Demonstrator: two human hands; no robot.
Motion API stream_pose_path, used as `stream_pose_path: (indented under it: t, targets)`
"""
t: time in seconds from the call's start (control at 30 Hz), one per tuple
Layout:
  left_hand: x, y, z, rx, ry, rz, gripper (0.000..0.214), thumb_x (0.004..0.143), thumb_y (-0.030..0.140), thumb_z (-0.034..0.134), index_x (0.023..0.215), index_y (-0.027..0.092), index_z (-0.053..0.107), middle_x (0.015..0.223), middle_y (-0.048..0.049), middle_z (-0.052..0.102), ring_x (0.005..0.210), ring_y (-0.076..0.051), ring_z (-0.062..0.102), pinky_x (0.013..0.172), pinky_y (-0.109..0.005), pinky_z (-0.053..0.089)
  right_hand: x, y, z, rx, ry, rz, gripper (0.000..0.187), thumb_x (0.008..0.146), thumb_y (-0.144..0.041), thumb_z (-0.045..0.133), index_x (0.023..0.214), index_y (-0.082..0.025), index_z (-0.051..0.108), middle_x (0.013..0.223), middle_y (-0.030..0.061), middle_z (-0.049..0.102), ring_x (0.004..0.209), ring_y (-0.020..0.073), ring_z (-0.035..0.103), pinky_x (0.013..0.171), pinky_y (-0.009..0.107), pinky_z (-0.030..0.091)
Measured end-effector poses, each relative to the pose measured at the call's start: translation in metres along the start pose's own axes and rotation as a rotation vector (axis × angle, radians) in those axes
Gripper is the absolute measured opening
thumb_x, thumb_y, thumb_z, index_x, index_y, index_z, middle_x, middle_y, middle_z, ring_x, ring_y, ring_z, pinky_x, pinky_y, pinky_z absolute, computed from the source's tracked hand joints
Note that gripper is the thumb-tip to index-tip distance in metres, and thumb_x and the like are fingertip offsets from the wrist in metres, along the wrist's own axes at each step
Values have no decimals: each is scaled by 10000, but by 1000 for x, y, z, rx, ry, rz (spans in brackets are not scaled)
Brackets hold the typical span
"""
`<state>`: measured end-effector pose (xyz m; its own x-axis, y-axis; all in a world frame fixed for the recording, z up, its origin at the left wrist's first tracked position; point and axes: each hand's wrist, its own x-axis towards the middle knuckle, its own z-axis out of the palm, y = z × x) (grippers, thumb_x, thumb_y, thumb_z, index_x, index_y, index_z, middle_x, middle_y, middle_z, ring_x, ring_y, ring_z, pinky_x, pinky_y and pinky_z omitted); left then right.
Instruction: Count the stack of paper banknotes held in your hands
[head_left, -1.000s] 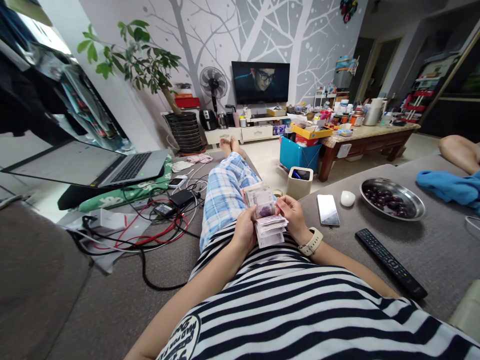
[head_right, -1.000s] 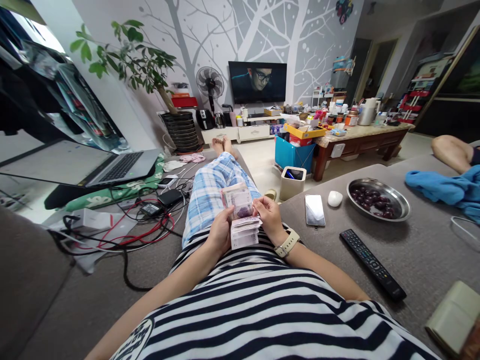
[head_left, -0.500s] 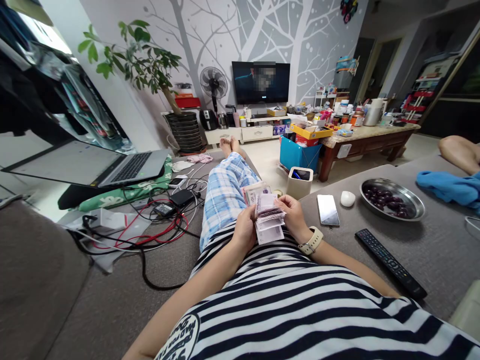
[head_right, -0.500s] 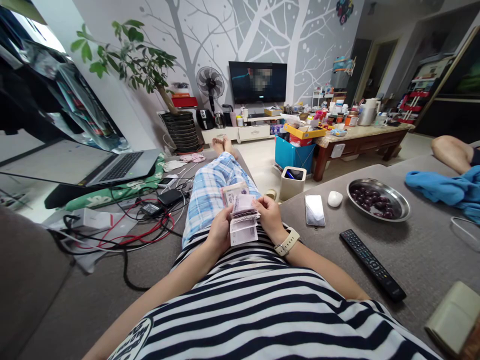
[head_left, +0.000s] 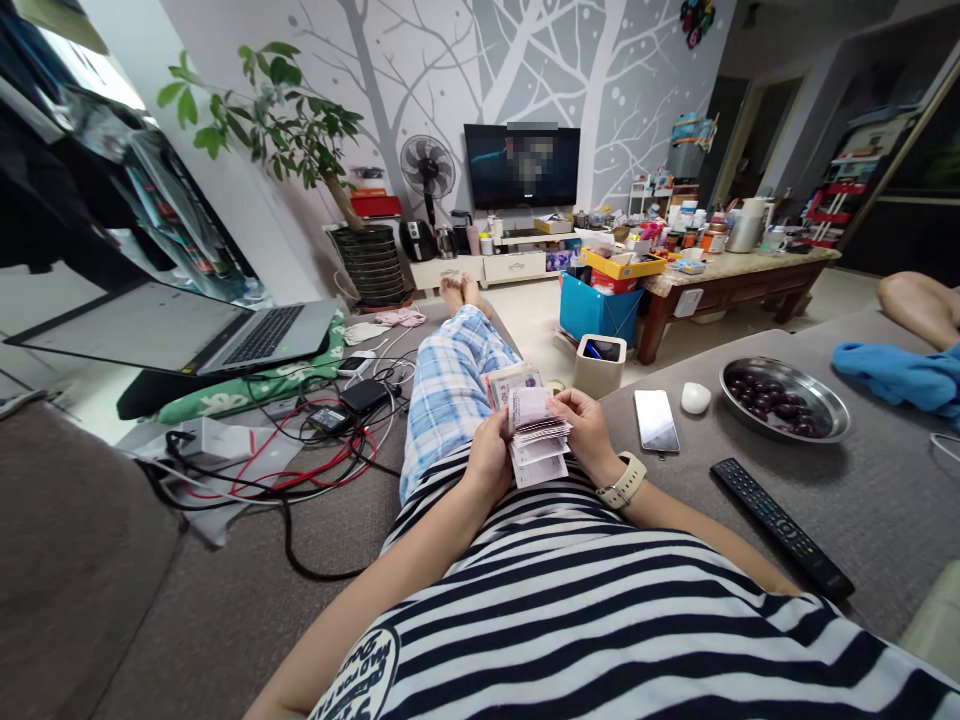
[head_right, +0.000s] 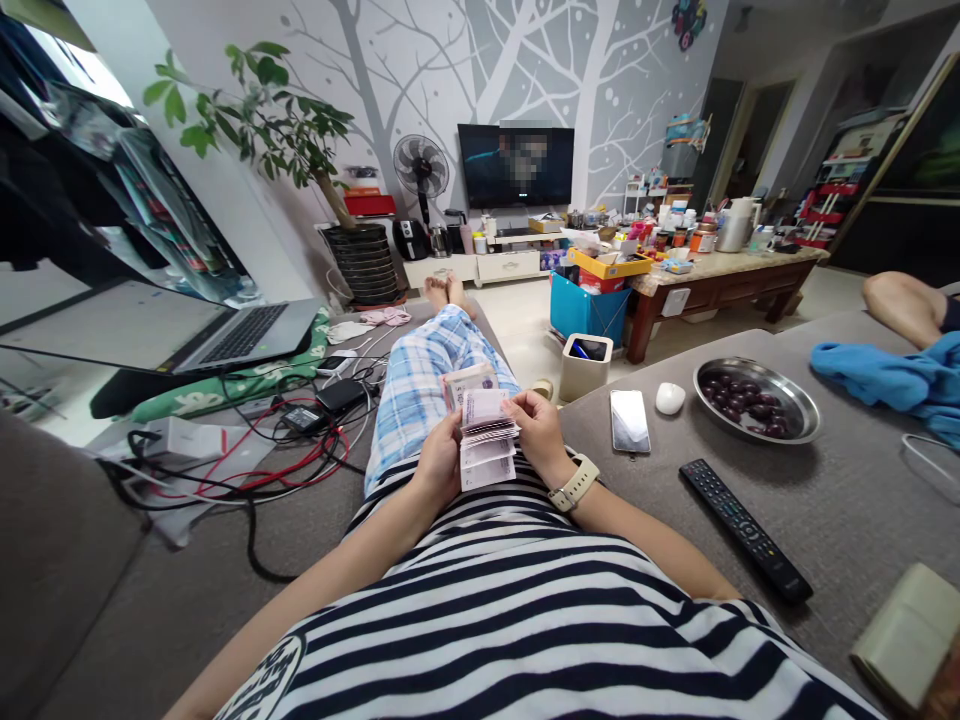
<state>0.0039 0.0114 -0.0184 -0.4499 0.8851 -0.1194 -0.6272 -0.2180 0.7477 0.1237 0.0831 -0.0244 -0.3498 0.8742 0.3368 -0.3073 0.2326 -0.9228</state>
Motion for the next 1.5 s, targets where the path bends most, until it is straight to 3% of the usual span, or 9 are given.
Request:
stream_pose_path:
  t: [0.37,0.57,0.77,1.0,1.3,1.5]
  targets:
    - [0,-1,-1,17,-3,-1,209,788,267,688,936,125,728,911,-104,817,1054,-309,763,979,-426,594,0,4,0,-4,-4,-37,444,750,-629,774,701,-218,616,642,-16,583,611,148,482,584,291,413]
    - [-2,-1,3,1,22,7,186,746,217,683,910,140,726,900,-99,816,1044,-313,766,971,-438,603,0,6,-2,-21,-4,-63,540,810,-720,698,638,-232,545,563,-40,452,543,127,371,532,288,321]
    - [-4,-1,3,25,28,7,178,736,227,688,883,132,720,870,-113,808,1001,-325,771,967,-451,598,0,7,-1,58,-42,-17,560,820,-769,657,693,-226,610,538,-19,539,499,135,431,514,293,330]
    - [-10,4,4,67,27,0,174,655,223,752,806,154,702,778,-81,782,939,-318,769,920,-435,600,0,8,0,40,61,-7,453,697,-623,835,739,-235,604,609,-32,566,573,147,475,572,300,400]
    - [-11,4,2,112,13,14,202,637,243,772,804,143,721,745,-75,771,884,-307,765,879,-423,603,0,7,-1,-31,48,-14,400,756,-576,762,656,-230,589,615,-22,543,612,157,445,604,311,390]
    - [-4,-1,-1,37,13,15,234,718,315,787,877,155,729,884,-94,810,1037,-317,761,971,-433,589,-3,3,-1,-18,19,-25,367,765,-561,744,691,-224,618,647,-14,573,634,162,476,614,311,412]
